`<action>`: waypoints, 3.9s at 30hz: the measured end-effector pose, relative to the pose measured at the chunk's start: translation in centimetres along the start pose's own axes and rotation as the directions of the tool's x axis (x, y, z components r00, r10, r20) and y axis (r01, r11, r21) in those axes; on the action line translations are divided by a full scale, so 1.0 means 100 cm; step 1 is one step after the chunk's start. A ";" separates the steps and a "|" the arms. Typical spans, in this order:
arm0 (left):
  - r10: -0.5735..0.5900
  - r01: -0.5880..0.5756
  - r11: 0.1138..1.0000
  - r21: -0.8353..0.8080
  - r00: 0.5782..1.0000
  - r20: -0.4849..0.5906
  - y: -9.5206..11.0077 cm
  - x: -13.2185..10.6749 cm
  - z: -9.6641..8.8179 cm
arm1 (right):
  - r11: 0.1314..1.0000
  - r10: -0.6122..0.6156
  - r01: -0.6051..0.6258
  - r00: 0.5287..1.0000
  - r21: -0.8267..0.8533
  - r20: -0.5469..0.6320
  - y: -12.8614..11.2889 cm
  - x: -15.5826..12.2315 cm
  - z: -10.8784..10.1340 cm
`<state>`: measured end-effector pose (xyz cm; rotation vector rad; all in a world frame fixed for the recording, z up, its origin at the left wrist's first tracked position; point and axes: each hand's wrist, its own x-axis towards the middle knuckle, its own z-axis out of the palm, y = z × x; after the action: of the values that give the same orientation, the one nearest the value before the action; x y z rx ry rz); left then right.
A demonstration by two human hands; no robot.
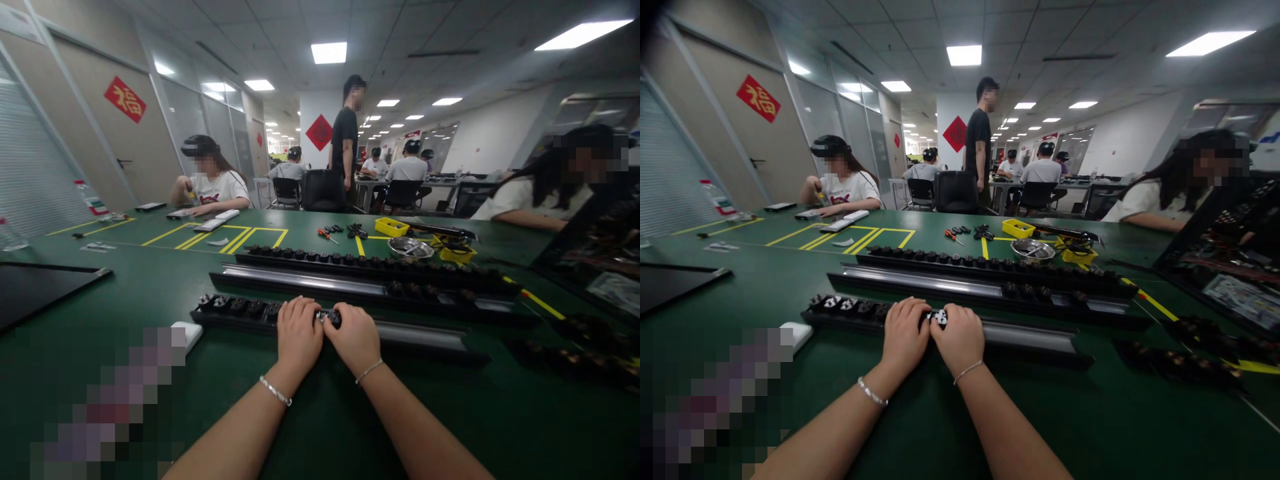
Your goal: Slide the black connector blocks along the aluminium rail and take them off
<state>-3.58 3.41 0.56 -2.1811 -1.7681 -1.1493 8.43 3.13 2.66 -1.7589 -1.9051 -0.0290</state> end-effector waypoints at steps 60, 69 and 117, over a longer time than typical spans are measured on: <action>0.038 -0.036 0.999 0.038 0.998 -0.051 -0.006 0.001 0.002 | 0.969 0.225 -0.222 0.974 -0.107 0.014 0.010 0.000 -0.007; 0.043 -0.041 0.998 0.037 0.997 -0.061 -0.006 0.000 0.003 | 0.970 0.229 -0.225 0.973 -0.090 0.037 0.014 0.000 -0.010; 0.046 -0.044 0.998 0.038 0.997 -0.065 -0.008 0.000 0.003 | 0.950 0.288 -0.285 0.957 -0.123 0.009 0.053 -0.005 -0.028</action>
<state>-4.08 3.82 0.07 -2.1253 -1.6911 -1.1556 14.41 2.42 3.00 -2.1130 -1.6773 -0.0149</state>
